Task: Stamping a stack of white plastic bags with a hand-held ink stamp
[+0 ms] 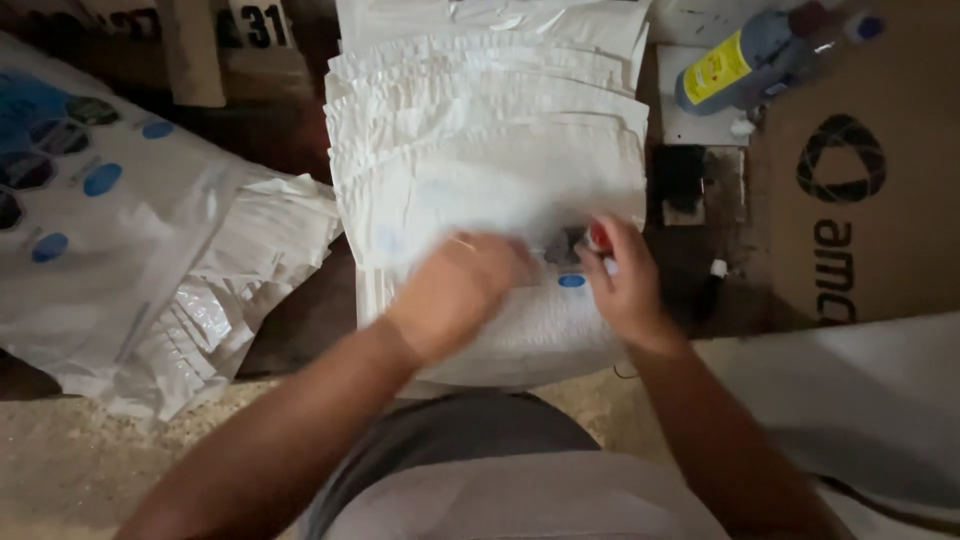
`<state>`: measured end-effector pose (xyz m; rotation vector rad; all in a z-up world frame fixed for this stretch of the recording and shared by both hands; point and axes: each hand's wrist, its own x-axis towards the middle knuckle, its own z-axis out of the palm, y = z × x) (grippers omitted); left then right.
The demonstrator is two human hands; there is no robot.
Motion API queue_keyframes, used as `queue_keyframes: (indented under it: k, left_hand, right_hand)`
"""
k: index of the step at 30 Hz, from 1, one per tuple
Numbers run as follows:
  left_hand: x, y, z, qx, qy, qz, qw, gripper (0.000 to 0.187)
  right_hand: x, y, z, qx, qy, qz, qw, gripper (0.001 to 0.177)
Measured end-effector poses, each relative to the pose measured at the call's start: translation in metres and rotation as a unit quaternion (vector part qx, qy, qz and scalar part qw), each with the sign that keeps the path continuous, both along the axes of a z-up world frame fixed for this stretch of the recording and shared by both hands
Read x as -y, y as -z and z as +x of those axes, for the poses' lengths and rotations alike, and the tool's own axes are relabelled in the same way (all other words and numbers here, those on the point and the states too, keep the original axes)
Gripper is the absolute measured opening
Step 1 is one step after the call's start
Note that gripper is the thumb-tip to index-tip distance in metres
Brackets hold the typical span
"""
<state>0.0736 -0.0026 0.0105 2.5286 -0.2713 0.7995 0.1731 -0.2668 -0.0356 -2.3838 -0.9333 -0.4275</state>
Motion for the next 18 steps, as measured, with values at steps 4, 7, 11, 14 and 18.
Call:
queue_keyframes:
  k: [4,7,11,14,18]
  left_hand:
    - [0.005,0.078,0.002,-0.273,0.201,0.113,0.934,0.036]
    - [-0.012,0.083,0.008,-0.333,0.194,0.106,0.917,0.044]
    - [-0.018,0.103,0.013,-0.269,0.226,0.065,0.934,0.02]
    - [-0.016,0.106,0.02,-0.234,0.199,0.093,0.947,0.004]
    - [-0.019,0.101,0.019,-0.239,0.189,0.086,0.949,0.007]
  right_hand:
    - [0.011,-0.02,0.035,-0.159,0.045,0.118,0.979,0.047]
    - [0.041,-0.05,0.051,-0.121,0.092,0.144,0.978,0.046]
    - [0.083,-0.077,0.078,-0.11,0.177,0.122,0.97,0.045]
    - [0.12,-0.053,0.107,-0.077,0.159,0.069,0.982,0.044]
    - [0.113,-0.053,0.105,-0.059,0.2,-0.021,0.978,0.049]
